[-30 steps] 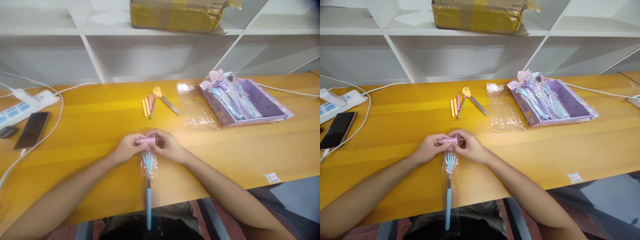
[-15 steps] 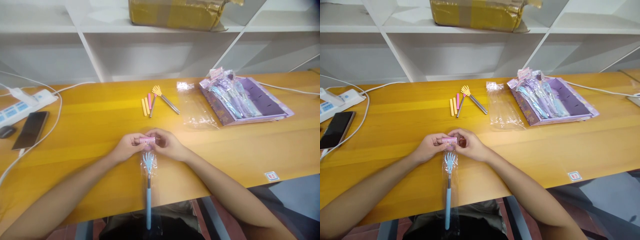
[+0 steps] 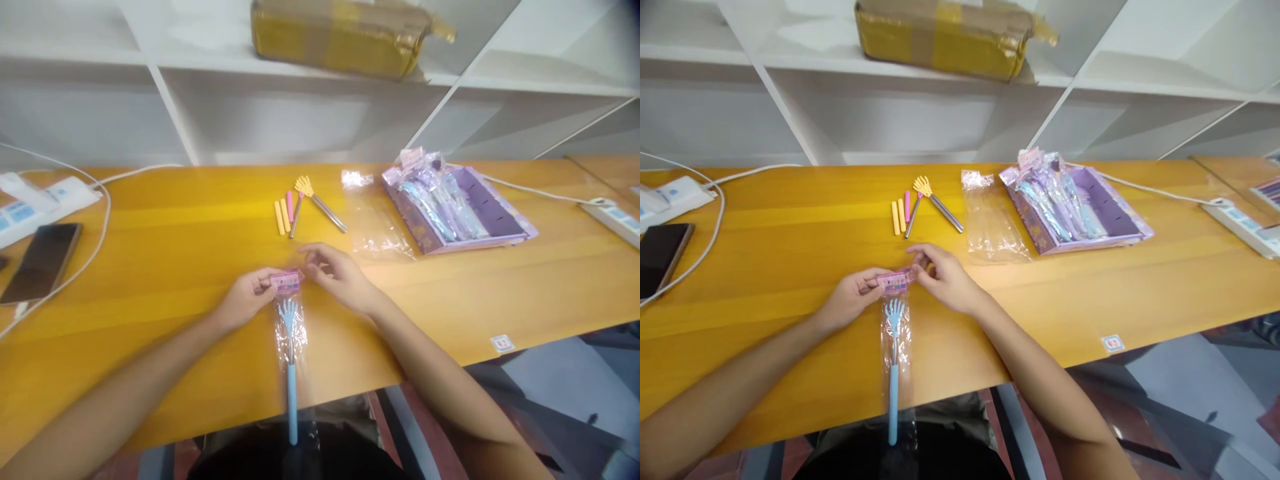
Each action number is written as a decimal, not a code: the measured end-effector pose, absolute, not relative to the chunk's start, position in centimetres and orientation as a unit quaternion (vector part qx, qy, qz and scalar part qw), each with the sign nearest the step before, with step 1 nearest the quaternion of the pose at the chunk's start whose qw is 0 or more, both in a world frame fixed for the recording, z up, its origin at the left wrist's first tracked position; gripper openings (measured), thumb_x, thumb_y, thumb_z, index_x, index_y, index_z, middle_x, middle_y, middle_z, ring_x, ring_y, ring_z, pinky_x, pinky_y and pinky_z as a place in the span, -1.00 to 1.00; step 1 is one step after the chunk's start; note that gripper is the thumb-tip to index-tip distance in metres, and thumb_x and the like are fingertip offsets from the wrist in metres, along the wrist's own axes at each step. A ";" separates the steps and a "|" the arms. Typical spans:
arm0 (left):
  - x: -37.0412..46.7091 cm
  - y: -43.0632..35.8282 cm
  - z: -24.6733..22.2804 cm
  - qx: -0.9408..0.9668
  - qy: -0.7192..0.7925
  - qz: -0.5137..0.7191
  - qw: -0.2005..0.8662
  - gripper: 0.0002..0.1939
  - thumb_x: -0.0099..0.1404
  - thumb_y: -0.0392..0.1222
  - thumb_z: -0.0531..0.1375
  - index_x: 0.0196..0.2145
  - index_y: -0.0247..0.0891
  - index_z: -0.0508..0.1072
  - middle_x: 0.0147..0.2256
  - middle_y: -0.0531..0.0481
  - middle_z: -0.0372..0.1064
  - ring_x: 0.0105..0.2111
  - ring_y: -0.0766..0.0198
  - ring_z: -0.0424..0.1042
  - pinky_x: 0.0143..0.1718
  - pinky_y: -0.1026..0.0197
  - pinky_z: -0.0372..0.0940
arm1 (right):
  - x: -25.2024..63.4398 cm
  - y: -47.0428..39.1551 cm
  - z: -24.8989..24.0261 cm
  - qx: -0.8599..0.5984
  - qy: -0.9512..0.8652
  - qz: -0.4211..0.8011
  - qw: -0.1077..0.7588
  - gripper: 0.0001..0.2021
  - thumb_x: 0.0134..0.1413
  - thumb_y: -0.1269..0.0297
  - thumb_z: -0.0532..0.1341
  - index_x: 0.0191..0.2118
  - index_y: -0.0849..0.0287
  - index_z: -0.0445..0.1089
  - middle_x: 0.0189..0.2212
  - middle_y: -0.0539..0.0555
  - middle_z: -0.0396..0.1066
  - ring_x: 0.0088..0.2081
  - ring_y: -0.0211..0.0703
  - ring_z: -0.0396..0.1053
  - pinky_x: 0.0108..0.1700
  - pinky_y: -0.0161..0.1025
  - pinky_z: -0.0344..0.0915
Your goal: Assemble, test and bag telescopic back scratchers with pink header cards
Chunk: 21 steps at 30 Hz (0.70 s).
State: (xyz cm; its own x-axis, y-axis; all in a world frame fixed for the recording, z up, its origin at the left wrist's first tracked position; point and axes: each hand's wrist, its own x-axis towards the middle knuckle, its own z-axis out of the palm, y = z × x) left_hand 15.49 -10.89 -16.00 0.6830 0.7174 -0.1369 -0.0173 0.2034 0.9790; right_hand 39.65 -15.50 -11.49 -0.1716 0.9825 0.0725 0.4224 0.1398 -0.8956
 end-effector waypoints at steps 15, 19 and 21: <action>15.1 -10.5 -16.7 0.511 0.303 0.333 0.733 -0.51 0.30 -0.04 0.43 0.09 -0.37 0.56 0.15 -0.34 0.54 0.13 -0.06 0.57 0.27 -0.09 0.36 | 30.7 -29.3 -13.6 -0.695 -0.630 0.286 0.197 -0.78 0.21 0.11 0.32 -0.36 0.07 0.33 -0.44 0.04 0.46 -0.46 -0.09 0.36 -0.40 -0.19 0.11; 15.1 -10.4 -15.6 0.454 0.270 0.361 0.768 -0.62 0.29 -0.13 0.40 0.00 -0.38 0.59 0.09 -0.35 0.58 0.09 -0.09 0.58 0.23 -0.13 0.39 | 32.4 -29.2 -13.2 -0.660 -0.627 0.333 0.248 -0.83 0.31 0.21 0.23 -0.34 0.08 0.33 -0.38 0.02 0.47 -0.38 -0.12 0.39 -0.34 -0.22 0.20; 15.0 -10.3 -15.2 0.437 0.252 0.361 0.784 -0.64 0.31 -0.17 0.34 0.01 -0.38 0.57 0.04 -0.36 0.61 0.08 -0.10 0.59 0.23 -0.17 0.37 | 35.4 -28.8 -12.4 -0.647 -0.619 0.350 0.275 -0.79 0.40 0.18 0.17 -0.31 0.09 0.35 -0.35 0.03 0.48 -0.33 -0.11 0.41 -0.27 -0.22 0.25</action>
State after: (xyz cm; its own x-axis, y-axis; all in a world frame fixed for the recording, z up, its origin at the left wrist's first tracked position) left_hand 15.04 -10.27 -15.24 0.6133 0.7859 -0.0792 -0.3457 0.3572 0.8677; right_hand 35.43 -28.79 -12.38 -0.0111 0.9935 -0.1132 0.6091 -0.0831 -0.7888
